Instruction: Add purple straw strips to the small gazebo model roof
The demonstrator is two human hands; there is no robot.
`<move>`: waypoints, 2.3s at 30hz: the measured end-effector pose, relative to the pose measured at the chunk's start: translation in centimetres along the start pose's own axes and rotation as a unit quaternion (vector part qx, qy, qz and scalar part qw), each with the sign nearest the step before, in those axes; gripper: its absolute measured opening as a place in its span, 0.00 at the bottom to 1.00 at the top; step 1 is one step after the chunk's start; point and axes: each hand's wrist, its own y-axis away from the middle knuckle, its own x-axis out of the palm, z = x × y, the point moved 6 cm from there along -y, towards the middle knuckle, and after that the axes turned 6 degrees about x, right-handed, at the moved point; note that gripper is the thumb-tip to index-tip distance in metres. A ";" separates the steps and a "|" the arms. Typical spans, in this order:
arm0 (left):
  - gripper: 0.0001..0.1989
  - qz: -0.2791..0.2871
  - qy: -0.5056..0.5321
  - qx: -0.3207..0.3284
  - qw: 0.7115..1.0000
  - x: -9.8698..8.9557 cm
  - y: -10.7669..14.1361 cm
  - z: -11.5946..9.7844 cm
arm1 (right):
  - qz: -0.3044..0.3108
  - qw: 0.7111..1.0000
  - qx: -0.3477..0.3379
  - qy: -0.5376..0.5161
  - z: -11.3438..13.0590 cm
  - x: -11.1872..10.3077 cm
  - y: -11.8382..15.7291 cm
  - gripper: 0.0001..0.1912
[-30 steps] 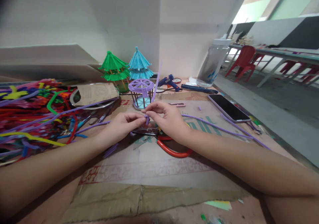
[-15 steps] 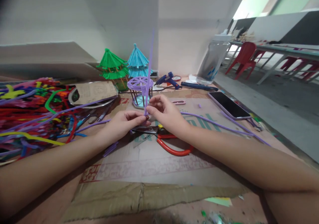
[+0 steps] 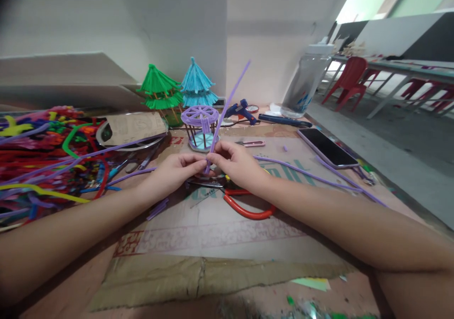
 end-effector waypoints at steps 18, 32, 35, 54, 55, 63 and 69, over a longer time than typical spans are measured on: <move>0.12 -0.002 -0.003 -0.009 1.000 0.1 0.1 -0.1 | 0.006 1.000 0.024 -0.008 -0.1 0.3 0.2 0.09; 0.14 -0.002 -0.005 -0.007 1.000 -0.1 0.0 0.0 | 0.018 0.998 0.053 -0.035 -0.4 0.5 0.2 0.10; 0.15 0.001 -0.018 -0.004 1.000 -0.1 0.0 0.0 | 0.022 0.997 0.058 -0.043 -0.4 0.6 0.2 0.11; 0.20 0.033 -0.047 0.015 0.998 0.0 -0.2 -0.5 | 0.020 1.000 0.022 0.004 0.0 0.4 0.3 0.10; 0.20 0.035 -0.042 0.012 0.998 -0.1 -0.3 -0.5 | 0.022 0.999 0.026 -0.004 -0.1 0.4 0.3 0.10; 0.16 0.051 0.021 -0.024 0.998 0.2 -0.4 0.4 | 0.012 0.999 0.032 0.012 -0.4 0.4 0.3 0.09; 0.14 0.039 0.032 -0.030 0.998 0.2 -0.3 0.6 | 0.031 0.999 0.040 -0.011 -0.3 0.7 0.4 0.09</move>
